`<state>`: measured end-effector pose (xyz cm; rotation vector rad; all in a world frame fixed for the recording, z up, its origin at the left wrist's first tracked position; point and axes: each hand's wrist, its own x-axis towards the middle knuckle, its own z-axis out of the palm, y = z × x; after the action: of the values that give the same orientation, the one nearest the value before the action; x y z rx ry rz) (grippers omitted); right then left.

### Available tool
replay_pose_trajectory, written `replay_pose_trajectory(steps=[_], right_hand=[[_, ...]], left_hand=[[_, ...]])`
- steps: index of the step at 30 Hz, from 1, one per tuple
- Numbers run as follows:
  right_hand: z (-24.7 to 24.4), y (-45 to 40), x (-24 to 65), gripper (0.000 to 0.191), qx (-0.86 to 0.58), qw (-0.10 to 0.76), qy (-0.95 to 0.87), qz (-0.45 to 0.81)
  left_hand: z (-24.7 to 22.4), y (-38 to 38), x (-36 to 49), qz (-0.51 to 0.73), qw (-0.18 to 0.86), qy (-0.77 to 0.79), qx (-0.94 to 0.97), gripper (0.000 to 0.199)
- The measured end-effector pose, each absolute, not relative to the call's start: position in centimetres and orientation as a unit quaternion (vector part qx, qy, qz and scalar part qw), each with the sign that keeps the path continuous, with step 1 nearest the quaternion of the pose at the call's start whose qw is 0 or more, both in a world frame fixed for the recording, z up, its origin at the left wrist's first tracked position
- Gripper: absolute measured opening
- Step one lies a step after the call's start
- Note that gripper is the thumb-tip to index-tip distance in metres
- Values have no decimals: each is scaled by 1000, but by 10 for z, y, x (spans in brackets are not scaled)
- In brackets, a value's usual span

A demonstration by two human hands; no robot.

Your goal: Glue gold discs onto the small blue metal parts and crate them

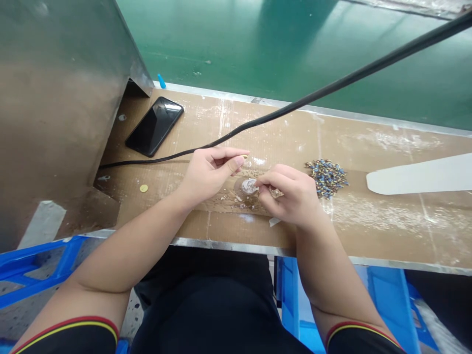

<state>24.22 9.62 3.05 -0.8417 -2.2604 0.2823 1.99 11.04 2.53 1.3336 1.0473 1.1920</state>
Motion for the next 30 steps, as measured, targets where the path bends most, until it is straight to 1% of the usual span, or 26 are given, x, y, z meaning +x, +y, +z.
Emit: replay_pose_trajectory(steps=[7,22,25,28,30], right_hand=[[31,96,241,15,-325,349,-872,109],[36,97,253,16,-340,351,-864,122],[36,98,252,16,-328,350,-868,125],[36,99,253,16,-324,347,-871,126],[37,97,251,15,-332,362,-861,135]], left_hand=[[26,111,21,492,503,433,563,19],[27,109,21,495,519,442,539,20],[27,109,23,499,553,430,511,22],[26,107,25,508,622,400,441,28],[27,106,27,502,670,390,384,32]])
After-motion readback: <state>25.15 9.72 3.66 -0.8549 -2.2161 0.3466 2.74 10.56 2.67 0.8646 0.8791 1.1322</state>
